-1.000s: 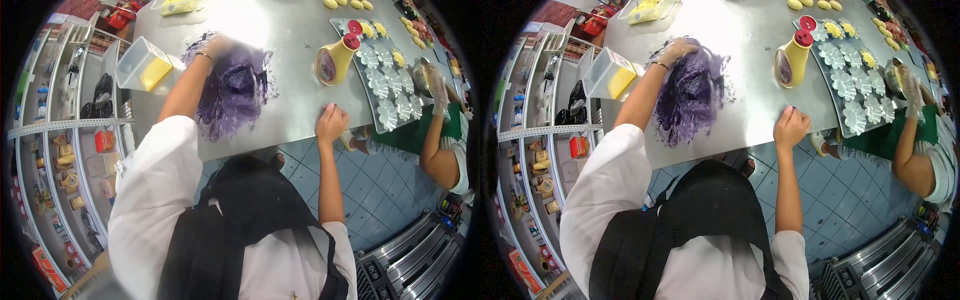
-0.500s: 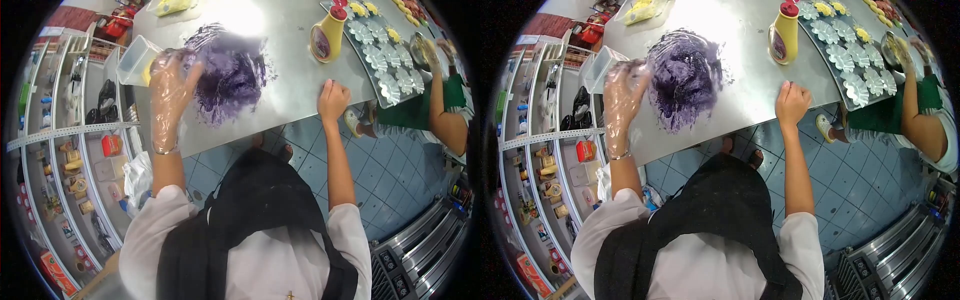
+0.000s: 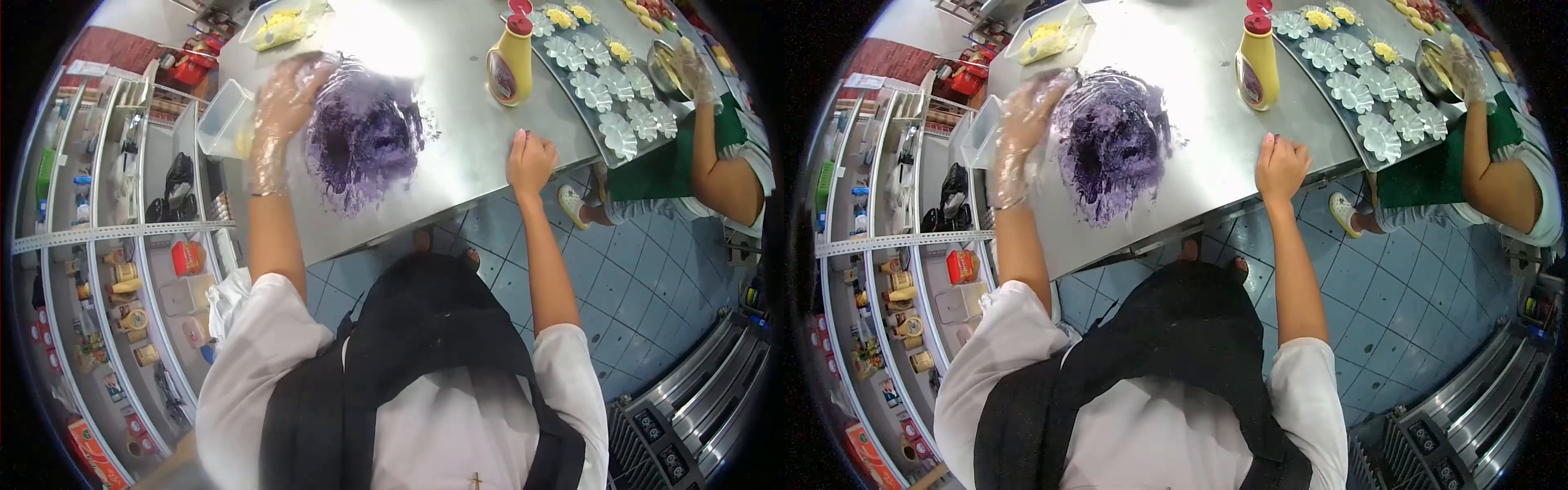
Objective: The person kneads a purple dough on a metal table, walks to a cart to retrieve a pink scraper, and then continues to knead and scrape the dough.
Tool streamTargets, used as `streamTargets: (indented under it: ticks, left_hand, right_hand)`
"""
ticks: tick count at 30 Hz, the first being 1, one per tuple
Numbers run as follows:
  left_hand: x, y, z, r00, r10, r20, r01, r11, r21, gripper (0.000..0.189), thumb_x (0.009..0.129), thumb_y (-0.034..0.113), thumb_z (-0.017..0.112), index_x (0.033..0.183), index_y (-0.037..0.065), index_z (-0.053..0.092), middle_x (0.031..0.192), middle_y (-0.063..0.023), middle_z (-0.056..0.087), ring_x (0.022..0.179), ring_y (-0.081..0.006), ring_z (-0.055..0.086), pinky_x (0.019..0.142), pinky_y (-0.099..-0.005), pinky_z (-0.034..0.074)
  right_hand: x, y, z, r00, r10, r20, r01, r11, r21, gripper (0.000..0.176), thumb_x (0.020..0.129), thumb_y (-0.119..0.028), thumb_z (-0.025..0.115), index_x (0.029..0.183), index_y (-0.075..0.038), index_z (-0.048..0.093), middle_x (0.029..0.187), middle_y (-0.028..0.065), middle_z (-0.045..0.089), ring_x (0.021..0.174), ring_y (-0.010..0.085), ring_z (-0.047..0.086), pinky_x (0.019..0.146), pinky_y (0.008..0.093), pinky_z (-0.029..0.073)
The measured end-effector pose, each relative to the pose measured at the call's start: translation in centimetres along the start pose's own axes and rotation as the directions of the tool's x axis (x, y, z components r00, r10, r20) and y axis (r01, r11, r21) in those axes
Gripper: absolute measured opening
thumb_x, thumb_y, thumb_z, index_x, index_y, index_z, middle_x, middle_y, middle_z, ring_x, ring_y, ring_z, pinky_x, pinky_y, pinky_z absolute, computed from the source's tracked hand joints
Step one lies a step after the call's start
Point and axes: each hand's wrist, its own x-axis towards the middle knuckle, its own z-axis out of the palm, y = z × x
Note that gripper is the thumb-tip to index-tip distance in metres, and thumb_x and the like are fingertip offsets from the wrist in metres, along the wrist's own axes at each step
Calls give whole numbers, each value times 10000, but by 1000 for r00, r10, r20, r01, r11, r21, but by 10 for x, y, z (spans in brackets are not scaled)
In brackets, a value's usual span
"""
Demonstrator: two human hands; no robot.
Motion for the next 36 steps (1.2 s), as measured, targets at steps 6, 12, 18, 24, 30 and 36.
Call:
streamTargets:
  ticks: [6, 12, 18, 24, 30, 36]
  left_hand:
    - [23, -84, 82, 862, 312, 400, -377, 922, 93, 504, 869, 454, 513, 1178, 58, 559, 1027, -164, 629, 935, -307, 595, 829, -402, 455]
    - [0, -67, 4, 916, 402, -4, -341, 782, 522, 432, 876, 424, 504, 1142, 92, 578, 1103, -190, 597, 949, -375, 581, 819, -421, 458]
    - [-1, -107, 40, 914, 327, 239, -404, 754, 518, 357, 909, 330, 488, 1196, 133, 569, 1076, -193, 609, 903, -359, 599, 754, -400, 481]
    - [13, -57, -38, 919, 357, -166, -393, 831, -394, 530, 895, 397, 487, 1329, 100, 423, 1270, -191, 492, 1102, -319, 526, 922, -417, 424]
    - [27, 15, 5, 833, 553, 16, 319, -457, -830, 647, 875, 565, 392, 1406, 205, 304, 1462, -104, 269, 1316, -389, 262, 1044, -623, 171]
    - [2, 103, 76, 684, 728, 53, 608, -528, -593, 626, 857, 664, 245, 1403, 361, 267, 1484, -66, 230, 1356, -368, 174, 1058, -636, 50]
  right_hand:
    - [-3, 2, -3, 999, 8, 36, -9, 1000, 3, 322, 891, -292, 462, 745, -45, 608, 771, 113, 613, 839, 285, 526, 781, 431, 376]
    - [0, 1, -3, 997, 42, 71, -44, 998, 37, 335, 898, -308, 458, 768, -39, 610, 793, 138, 598, 868, 312, 516, 794, 441, 378]
    - [-4, 0, -4, 998, 16, 56, -17, 1000, 10, 323, 897, -289, 453, 771, -30, 600, 810, 145, 607, 850, 324, 519, 797, 443, 372]
    - [-10, 3, -9, 975, 58, 214, -77, 993, 84, 321, 892, -296, 473, 847, -4, 599, 867, 194, 592, 877, 364, 519, 790, 453, 389]
    - [-23, -147, -91, 762, 15, 647, -370, 831, 416, 393, 878, -344, 527, 1017, 20, 573, 961, 205, 611, 903, 329, 590, 786, 368, 453]
    - [-22, -172, -143, 783, -10, 621, -333, 837, 434, 517, 837, -396, 593, 1160, 2, 528, 959, 179, 627, 893, 315, 602, 779, 367, 465]
